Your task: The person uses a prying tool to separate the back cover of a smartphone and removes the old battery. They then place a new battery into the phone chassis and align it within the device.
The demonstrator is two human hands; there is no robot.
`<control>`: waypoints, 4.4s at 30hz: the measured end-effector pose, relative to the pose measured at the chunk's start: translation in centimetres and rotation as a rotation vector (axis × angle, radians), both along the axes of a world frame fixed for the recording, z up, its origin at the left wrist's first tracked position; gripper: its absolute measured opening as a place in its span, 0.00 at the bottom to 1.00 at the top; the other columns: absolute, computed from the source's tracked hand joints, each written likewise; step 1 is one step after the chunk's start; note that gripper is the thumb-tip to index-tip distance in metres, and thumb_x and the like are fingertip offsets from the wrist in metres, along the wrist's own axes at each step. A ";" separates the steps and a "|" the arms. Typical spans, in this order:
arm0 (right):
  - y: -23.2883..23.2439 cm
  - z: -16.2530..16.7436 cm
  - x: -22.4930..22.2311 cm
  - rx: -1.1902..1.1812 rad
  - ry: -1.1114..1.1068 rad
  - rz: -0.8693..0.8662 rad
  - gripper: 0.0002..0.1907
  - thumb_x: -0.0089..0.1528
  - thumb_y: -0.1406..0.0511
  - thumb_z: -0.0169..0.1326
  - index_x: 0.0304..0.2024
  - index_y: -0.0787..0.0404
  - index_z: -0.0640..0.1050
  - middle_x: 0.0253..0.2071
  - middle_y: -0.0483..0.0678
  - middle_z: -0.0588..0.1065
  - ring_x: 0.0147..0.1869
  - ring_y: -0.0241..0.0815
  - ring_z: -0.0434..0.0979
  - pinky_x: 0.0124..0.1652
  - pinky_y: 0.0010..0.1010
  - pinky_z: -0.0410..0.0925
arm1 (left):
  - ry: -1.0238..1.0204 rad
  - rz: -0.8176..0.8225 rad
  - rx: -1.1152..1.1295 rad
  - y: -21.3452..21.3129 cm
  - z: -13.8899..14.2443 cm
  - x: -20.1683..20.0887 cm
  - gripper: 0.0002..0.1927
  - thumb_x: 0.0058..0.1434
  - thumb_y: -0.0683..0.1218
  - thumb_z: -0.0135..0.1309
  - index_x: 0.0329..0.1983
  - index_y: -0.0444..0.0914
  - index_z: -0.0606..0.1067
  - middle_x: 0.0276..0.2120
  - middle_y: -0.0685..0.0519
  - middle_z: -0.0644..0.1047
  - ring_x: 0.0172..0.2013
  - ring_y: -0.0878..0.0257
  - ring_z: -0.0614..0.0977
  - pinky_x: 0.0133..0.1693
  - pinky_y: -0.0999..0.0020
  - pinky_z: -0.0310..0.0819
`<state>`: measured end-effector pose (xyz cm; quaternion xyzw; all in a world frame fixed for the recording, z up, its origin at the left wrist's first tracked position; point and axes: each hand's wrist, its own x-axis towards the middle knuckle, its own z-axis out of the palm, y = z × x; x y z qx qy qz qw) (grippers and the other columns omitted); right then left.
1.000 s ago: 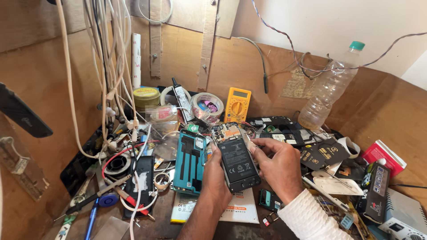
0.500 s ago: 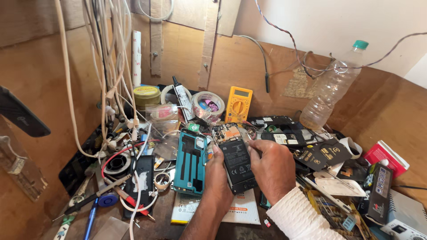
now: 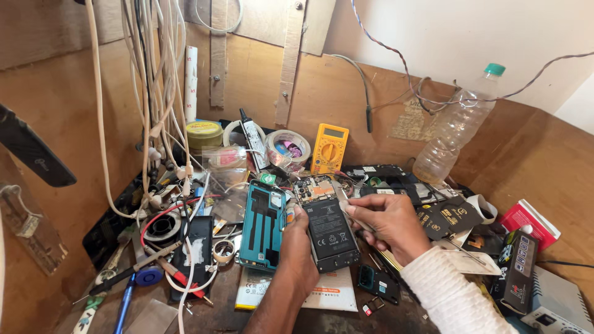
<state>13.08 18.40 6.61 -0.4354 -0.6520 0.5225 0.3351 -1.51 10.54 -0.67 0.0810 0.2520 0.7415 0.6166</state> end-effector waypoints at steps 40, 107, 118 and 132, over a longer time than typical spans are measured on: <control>-7.2 1.1 2.7 1.107 -0.452 0.255 0.09 0.53 0.68 0.64 0.38 0.60 0.85 0.36 0.49 0.82 0.40 0.46 0.84 0.39 0.33 0.75 | -0.095 -0.114 0.236 1.7 -1.1 -0.2 0.37 0.73 0.64 0.19 0.62 0.36 0.70 0.47 0.40 0.81 0.44 0.49 0.85 0.44 0.53 0.83; -6.6 -3.6 4.7 1.564 -0.492 0.252 0.34 0.47 0.76 0.59 0.58 0.66 0.76 0.52 0.58 0.74 0.53 0.58 0.77 0.50 0.43 0.72 | -0.187 -0.178 0.284 1.3 -0.9 -0.6 0.39 0.73 0.65 0.17 0.64 0.35 0.68 0.48 0.38 0.80 0.45 0.47 0.84 0.45 0.50 0.82; -6.7 -3.1 4.7 1.563 -0.542 0.245 0.35 0.46 0.76 0.59 0.59 0.63 0.77 0.52 0.56 0.75 0.54 0.57 0.76 0.49 0.42 0.72 | -0.186 -0.173 0.273 1.0 -0.5 -0.5 0.39 0.73 0.64 0.17 0.64 0.34 0.69 0.47 0.37 0.81 0.44 0.47 0.85 0.45 0.50 0.82; -8.2 1.0 3.5 1.478 -0.441 0.209 0.19 0.57 0.67 0.61 0.51 0.65 0.79 0.45 0.53 0.77 0.51 0.52 0.78 0.51 0.41 0.70 | -0.107 -0.070 0.196 0.7 0.2 -0.6 0.36 0.74 0.62 0.22 0.58 0.32 0.72 0.41 0.36 0.82 0.40 0.46 0.86 0.44 0.51 0.84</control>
